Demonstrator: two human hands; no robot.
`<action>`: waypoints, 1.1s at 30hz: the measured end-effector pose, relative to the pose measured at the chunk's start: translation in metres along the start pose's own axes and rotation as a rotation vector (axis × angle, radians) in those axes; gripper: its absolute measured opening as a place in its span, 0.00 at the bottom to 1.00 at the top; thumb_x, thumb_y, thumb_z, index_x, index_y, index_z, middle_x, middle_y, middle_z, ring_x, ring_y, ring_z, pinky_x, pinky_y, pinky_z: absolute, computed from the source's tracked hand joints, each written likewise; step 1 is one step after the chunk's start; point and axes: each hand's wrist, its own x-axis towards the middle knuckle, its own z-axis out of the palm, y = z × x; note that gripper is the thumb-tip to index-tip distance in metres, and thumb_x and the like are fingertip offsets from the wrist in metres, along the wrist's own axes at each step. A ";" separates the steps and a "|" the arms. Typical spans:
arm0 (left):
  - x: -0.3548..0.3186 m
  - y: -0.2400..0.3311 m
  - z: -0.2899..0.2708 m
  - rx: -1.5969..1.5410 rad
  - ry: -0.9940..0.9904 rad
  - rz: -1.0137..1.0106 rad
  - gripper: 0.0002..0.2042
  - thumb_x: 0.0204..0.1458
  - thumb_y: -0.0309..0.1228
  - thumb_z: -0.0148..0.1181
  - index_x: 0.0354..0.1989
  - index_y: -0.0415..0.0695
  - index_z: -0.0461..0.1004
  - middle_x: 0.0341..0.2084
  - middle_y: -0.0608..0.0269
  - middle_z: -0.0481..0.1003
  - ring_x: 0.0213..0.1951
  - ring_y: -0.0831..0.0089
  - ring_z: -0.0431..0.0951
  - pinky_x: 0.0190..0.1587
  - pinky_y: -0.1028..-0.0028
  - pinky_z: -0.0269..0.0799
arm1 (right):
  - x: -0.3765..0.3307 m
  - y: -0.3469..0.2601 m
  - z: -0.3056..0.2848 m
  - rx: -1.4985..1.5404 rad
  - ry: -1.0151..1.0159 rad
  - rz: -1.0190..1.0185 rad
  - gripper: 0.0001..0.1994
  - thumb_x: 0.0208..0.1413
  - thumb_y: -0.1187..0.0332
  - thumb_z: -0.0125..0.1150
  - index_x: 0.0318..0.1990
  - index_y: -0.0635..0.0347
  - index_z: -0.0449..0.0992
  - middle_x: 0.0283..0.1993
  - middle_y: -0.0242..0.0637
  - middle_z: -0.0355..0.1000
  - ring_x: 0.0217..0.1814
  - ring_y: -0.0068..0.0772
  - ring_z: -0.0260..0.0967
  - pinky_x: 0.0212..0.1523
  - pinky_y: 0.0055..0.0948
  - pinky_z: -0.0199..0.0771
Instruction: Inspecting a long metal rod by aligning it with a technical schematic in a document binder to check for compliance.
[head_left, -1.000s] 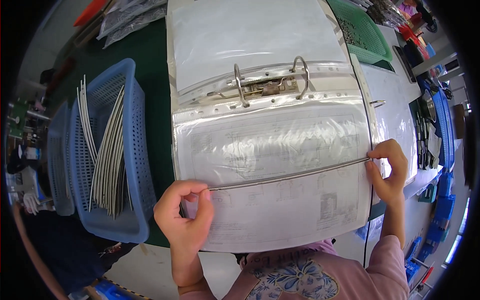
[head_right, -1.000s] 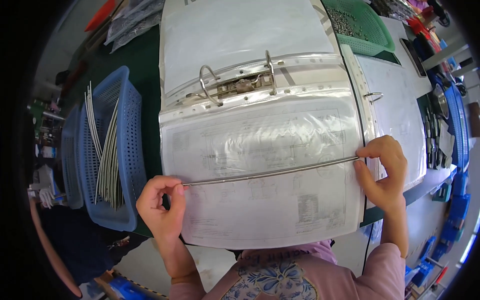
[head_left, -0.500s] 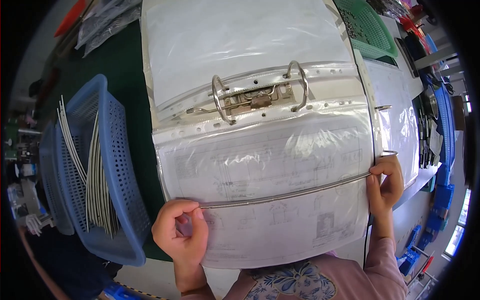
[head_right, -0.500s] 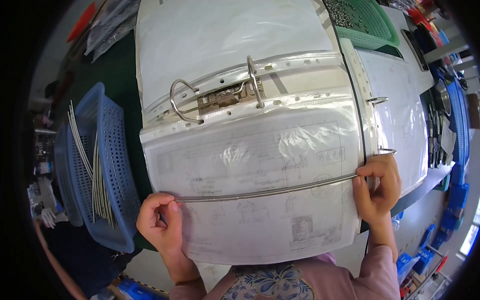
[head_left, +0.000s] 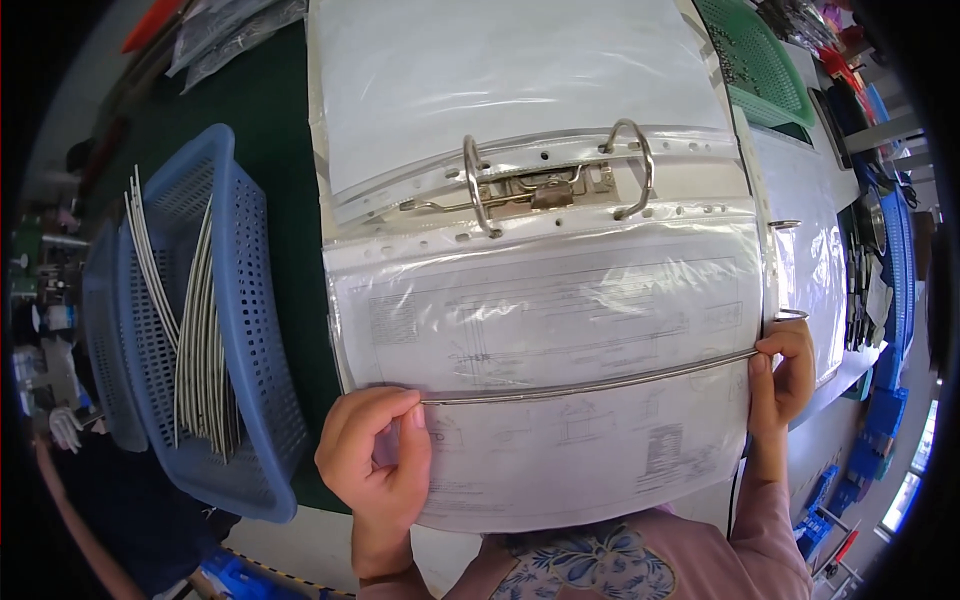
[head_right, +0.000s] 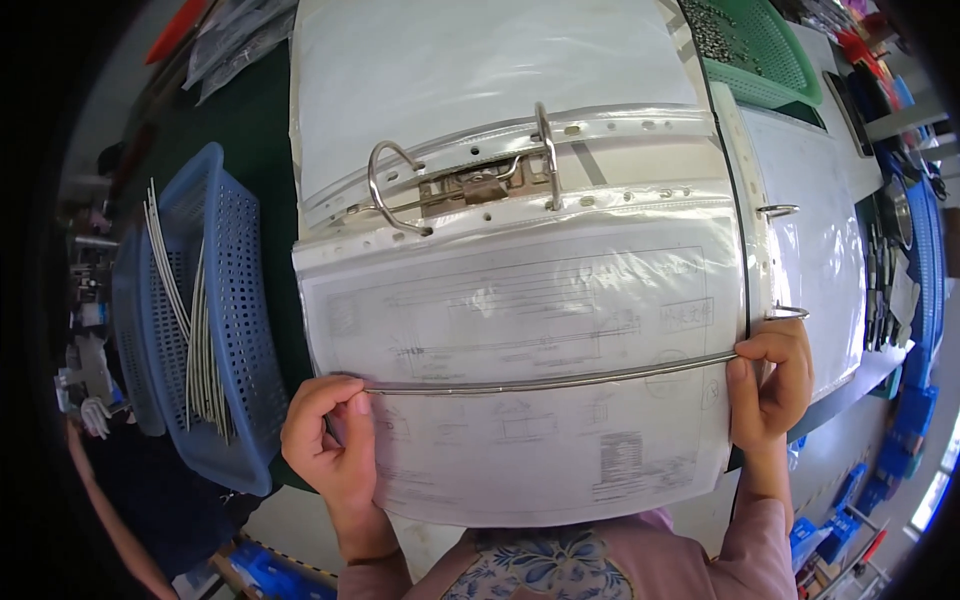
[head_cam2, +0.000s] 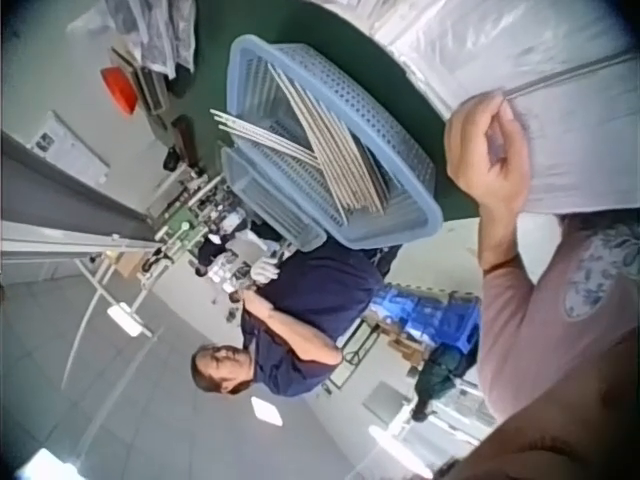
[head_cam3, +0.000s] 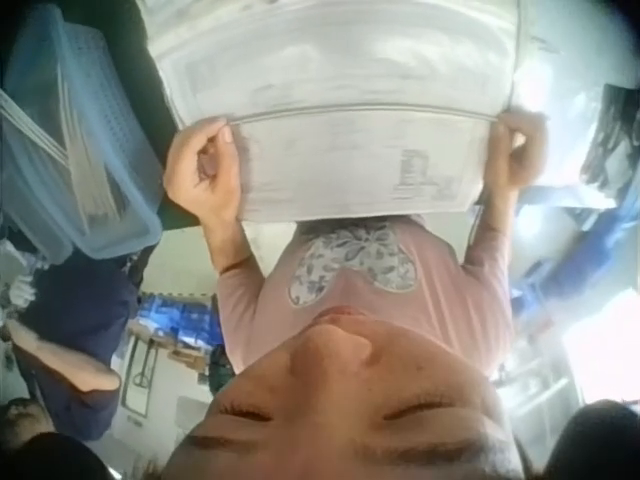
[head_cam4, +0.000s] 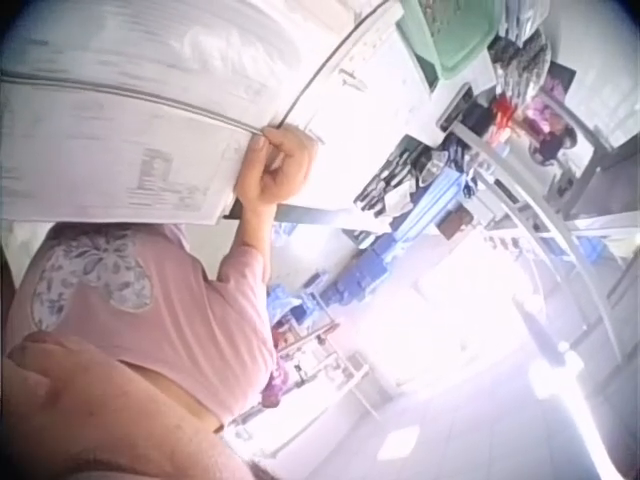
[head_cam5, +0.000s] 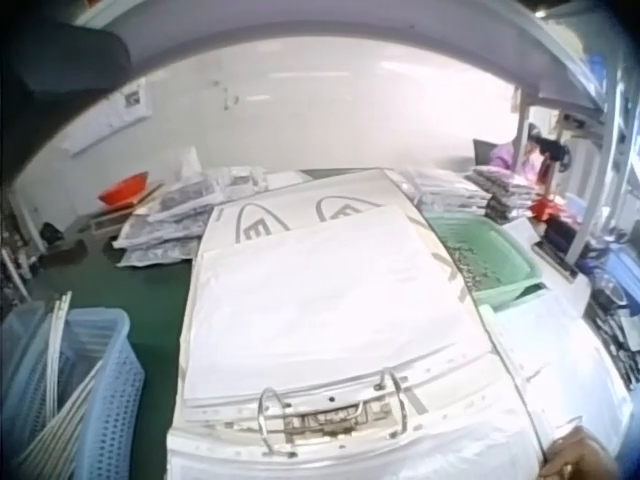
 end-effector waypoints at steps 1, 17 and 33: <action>0.001 0.000 0.001 0.003 0.004 -0.002 0.06 0.38 0.18 0.57 0.27 0.39 0.73 0.22 0.60 0.72 0.23 0.73 0.70 0.26 0.80 0.62 | -0.001 0.001 0.000 0.005 -0.006 0.016 0.04 0.42 0.76 0.53 0.27 0.65 0.66 0.27 0.40 0.62 0.29 0.33 0.58 0.33 0.26 0.58; 0.000 0.003 0.000 0.230 -0.091 0.144 0.08 0.36 0.17 0.58 0.27 0.41 0.73 0.24 0.62 0.68 0.27 0.68 0.67 0.29 0.74 0.62 | -0.009 0.001 0.000 0.031 0.031 0.097 0.08 0.47 0.68 0.51 0.26 0.64 0.64 0.27 0.37 0.58 0.29 0.28 0.53 0.34 0.24 0.53; -0.004 -0.005 -0.006 0.202 -0.063 0.134 0.11 0.32 0.19 0.60 0.28 0.44 0.72 0.25 0.66 0.69 0.27 0.69 0.67 0.29 0.74 0.63 | -0.013 0.006 0.002 0.112 0.080 0.126 0.07 0.46 0.69 0.52 0.27 0.63 0.64 0.29 0.37 0.58 0.31 0.27 0.53 0.36 0.25 0.52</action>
